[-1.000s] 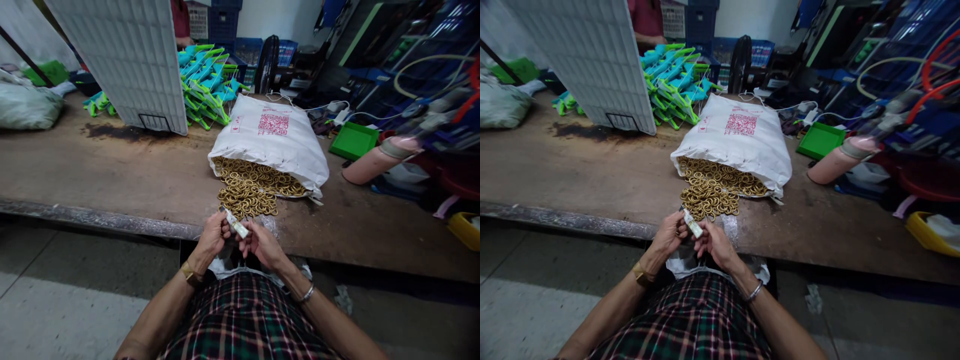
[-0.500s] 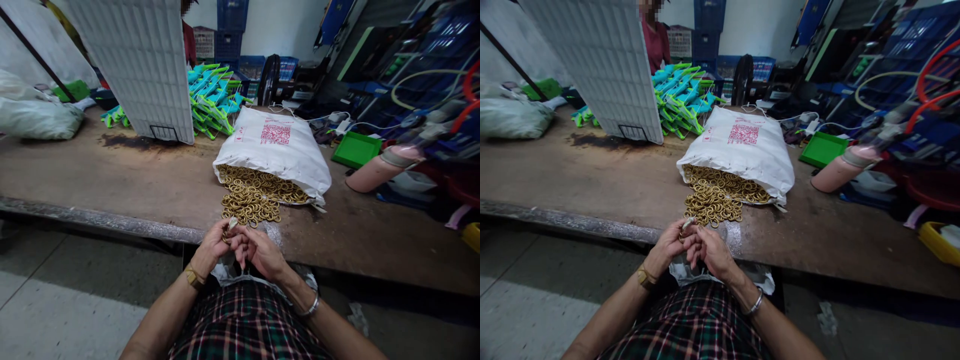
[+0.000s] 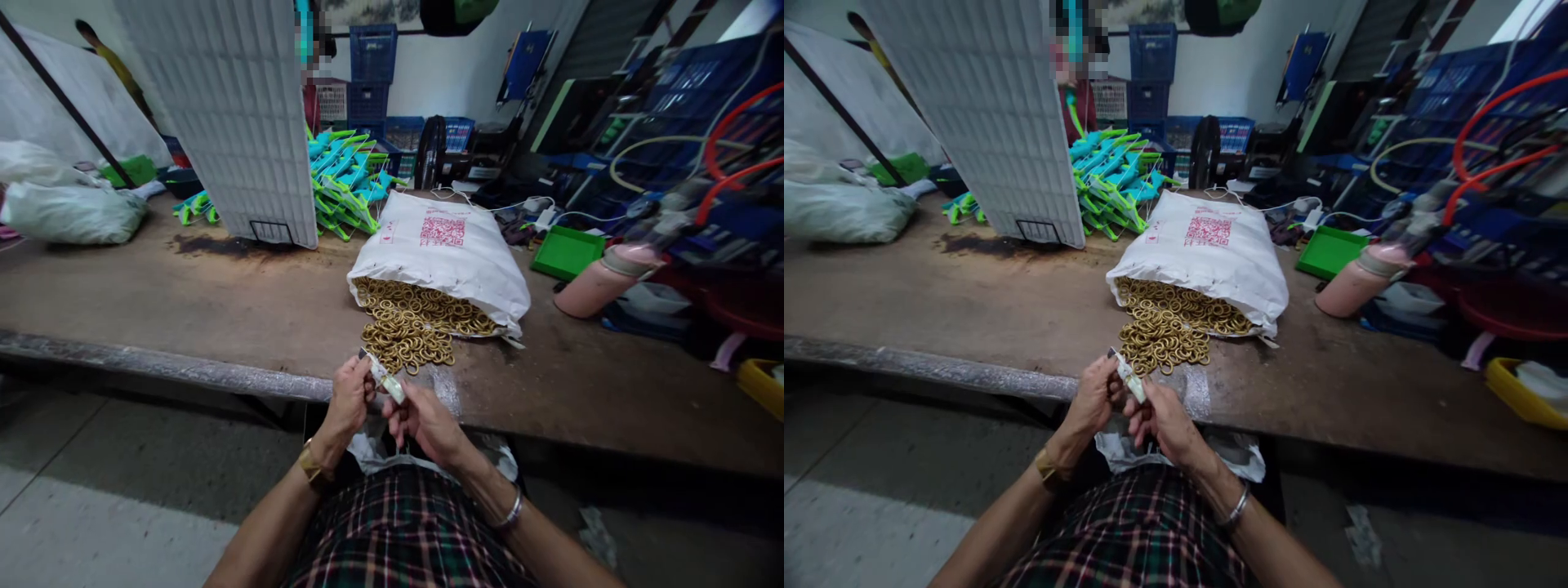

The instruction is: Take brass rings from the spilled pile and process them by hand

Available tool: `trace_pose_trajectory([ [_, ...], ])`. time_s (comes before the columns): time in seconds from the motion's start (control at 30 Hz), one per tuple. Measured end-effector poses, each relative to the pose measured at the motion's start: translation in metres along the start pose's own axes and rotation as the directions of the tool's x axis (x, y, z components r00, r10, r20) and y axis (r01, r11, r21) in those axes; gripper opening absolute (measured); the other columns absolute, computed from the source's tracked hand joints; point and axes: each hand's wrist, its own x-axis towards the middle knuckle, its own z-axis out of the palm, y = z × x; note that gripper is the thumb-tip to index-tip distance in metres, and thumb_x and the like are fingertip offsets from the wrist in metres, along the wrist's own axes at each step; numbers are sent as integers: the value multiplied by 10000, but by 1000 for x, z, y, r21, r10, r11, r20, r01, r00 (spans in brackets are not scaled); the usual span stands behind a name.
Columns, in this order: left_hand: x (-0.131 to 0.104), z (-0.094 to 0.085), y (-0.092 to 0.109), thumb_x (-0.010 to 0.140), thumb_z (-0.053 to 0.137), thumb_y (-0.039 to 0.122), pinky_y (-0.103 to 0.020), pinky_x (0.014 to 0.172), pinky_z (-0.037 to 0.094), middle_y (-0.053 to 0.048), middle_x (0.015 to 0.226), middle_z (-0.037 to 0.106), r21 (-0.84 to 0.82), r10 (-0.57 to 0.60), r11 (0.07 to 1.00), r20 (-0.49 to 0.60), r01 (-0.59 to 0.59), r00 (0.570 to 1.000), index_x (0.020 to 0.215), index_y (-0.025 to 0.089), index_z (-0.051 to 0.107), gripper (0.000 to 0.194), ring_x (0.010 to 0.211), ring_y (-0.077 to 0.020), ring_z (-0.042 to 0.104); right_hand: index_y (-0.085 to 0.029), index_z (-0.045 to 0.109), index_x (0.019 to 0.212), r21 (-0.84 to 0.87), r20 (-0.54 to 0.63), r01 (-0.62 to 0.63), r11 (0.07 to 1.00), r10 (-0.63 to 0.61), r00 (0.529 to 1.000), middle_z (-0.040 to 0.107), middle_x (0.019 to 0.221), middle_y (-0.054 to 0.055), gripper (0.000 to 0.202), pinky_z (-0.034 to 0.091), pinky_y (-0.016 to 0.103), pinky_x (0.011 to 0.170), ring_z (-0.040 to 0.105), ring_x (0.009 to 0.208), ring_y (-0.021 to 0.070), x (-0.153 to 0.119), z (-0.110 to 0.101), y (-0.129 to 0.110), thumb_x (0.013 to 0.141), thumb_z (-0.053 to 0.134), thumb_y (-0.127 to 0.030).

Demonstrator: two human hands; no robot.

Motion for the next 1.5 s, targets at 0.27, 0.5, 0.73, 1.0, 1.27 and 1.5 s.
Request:
trace_pose_trajectory([
  [0.27,-29,4,-3,683,645,463,-156,362,188,101,447,365,168,57,983,134,-79,989,720,155,499,343,357,-18,244,-191,446,737,-257,-58,62,964,-80,995,463,535,-82,383,361,155,308,417,359,44,-20,1,23,763,511,-568],
  [0.5,-43,1,-10,699,618,493,-167,380,190,78,428,374,197,-18,980,195,-21,981,796,104,607,401,359,-25,279,-189,442,731,-402,-110,147,904,-207,972,431,516,-80,372,357,157,315,402,360,45,-38,10,33,832,427,-547],
  [0.73,-49,-3,-16,728,566,533,-177,361,234,46,425,458,332,-10,942,182,-52,983,748,130,592,405,326,-62,397,-189,453,725,-340,-79,155,928,-192,978,457,521,-67,380,389,188,340,432,373,65,-40,12,36,822,441,-557],
  [1.0,-55,3,-15,787,477,419,-200,422,271,47,415,371,639,215,720,166,-272,962,500,177,402,383,389,-73,370,-195,510,758,-457,-99,206,865,-280,955,476,561,-58,325,410,220,521,466,517,92,-32,-5,39,841,448,-503],
  [1.27,-48,7,-17,783,502,351,-216,498,318,31,486,423,740,327,533,267,-410,906,511,165,455,333,479,-87,404,-195,576,903,-128,-36,204,971,-211,977,545,712,-15,226,384,252,623,477,650,119,-26,-14,38,826,497,-393],
  [1.5,-37,23,-6,727,560,519,-177,338,277,42,429,484,382,-146,924,270,33,952,676,153,522,371,319,-69,409,-195,527,745,249,-1,101,963,-104,995,458,561,-43,140,387,253,543,410,495,95,-25,-19,29,760,527,-334],
])
